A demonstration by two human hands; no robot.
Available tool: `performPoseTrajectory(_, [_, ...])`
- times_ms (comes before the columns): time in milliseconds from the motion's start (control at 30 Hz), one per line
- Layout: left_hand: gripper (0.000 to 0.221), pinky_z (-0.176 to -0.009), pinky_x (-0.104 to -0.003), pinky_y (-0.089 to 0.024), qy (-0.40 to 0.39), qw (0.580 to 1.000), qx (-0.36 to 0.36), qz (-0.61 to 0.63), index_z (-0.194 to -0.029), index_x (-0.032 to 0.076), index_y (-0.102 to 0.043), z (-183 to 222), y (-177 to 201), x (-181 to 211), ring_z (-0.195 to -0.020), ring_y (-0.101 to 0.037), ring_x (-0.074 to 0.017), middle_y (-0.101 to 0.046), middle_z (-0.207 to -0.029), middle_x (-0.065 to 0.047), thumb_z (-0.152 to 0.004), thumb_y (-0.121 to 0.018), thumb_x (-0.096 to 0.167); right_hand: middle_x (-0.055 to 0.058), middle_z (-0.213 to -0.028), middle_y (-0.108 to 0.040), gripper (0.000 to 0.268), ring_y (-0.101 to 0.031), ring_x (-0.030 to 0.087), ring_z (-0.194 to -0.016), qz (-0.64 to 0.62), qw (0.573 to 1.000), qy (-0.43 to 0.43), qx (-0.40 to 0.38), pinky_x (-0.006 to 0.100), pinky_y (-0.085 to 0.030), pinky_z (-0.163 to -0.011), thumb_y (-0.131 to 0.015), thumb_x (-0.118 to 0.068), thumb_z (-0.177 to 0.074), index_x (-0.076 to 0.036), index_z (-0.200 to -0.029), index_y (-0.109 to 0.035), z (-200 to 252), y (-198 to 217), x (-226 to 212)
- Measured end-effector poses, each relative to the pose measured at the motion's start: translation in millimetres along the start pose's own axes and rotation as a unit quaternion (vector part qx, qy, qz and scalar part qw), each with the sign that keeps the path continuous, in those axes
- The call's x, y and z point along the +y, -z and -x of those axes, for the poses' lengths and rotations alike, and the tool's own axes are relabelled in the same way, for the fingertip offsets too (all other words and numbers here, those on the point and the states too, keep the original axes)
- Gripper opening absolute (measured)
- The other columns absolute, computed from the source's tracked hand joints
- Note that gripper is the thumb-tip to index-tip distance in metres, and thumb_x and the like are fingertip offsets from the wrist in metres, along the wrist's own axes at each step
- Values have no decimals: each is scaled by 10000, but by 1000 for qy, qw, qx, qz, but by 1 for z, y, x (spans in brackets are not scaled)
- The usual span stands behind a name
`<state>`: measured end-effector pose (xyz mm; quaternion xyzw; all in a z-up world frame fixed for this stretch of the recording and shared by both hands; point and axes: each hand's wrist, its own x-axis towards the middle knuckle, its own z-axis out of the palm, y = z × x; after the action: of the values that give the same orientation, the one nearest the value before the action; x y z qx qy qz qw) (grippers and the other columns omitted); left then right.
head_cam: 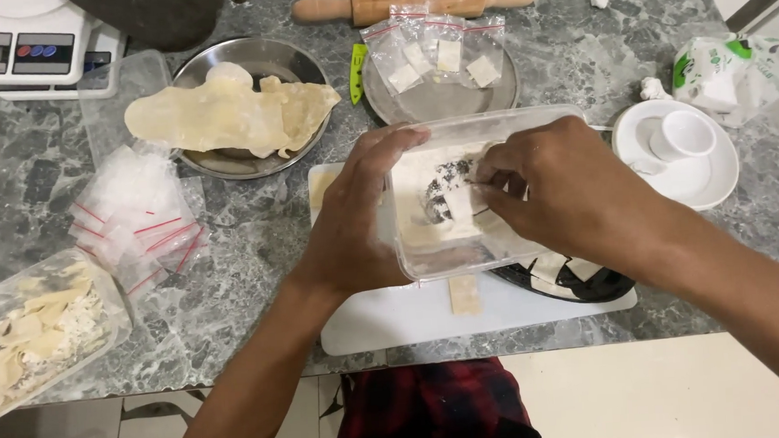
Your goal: The person places square pieces of dough into small plastic bags, removes some white powder from a container, and arranges the bagged dough in a black tray.
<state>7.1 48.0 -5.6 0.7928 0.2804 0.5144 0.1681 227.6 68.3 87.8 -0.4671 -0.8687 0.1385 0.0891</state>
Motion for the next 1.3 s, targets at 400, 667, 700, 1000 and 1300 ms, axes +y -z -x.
performPoseTrajectory(400, [960,-1181,-520,-541,-9,1000,-19,14,-1517,53,-311,1,-3,-2,-1408,-557,-388,-519,-1497,-193,-854,-907,407,18,-1017,-794,120,-777,188,-782,7,987,-63,-146,338,-626,-683,-761,-231,-887,-161,-964,-820,-12,3,-20])
performPoseTrajectory(667, [949,-1197,-510,-536,-9,1000,-11,22,-1520,83,-315,1,-2,-4,-1410,-554,-367,-519,-1495,-171,-853,-898,424,81,-1018,-803,295,-754,258,-668,-34,989,68,-126,402,-559,-648,-622,-116,-916,-126,-1185,-743,-10,18,-16])
performPoseTrajectory(700, [957,-1203,-513,-531,-7,1000,-9,26,-1517,89,-304,1,-3,-4,-1405,-552,-366,-520,-1486,-175,-846,-896,429,83,-969,-794,194,-722,220,-582,-77,984,152,-49,364,-569,-527,-680,-67,-905,-93,-1064,-788,-10,18,-15])
performPoseTrajectory(1000, [973,-1122,-519,-613,-8,1000,-6,3,-1521,93,-298,2,-3,-9,-1370,-584,-379,-523,-1464,-213,-836,-914,406,110,-1100,-692,381,-740,268,-818,137,971,163,-110,381,-695,-552,-663,82,-873,-164,-1142,-773,-4,2,12])
performPoseTrajectory(1300, [1054,-1177,-510,-564,-2,1000,11,-16,-1495,50,-319,2,-4,-7,-1369,-580,-381,-512,-1447,-220,-765,-931,499,104,-1068,-764,144,-778,233,-820,91,902,363,215,301,-636,-549,-755,65,-967,-6,-1090,-780,-12,-8,-5])
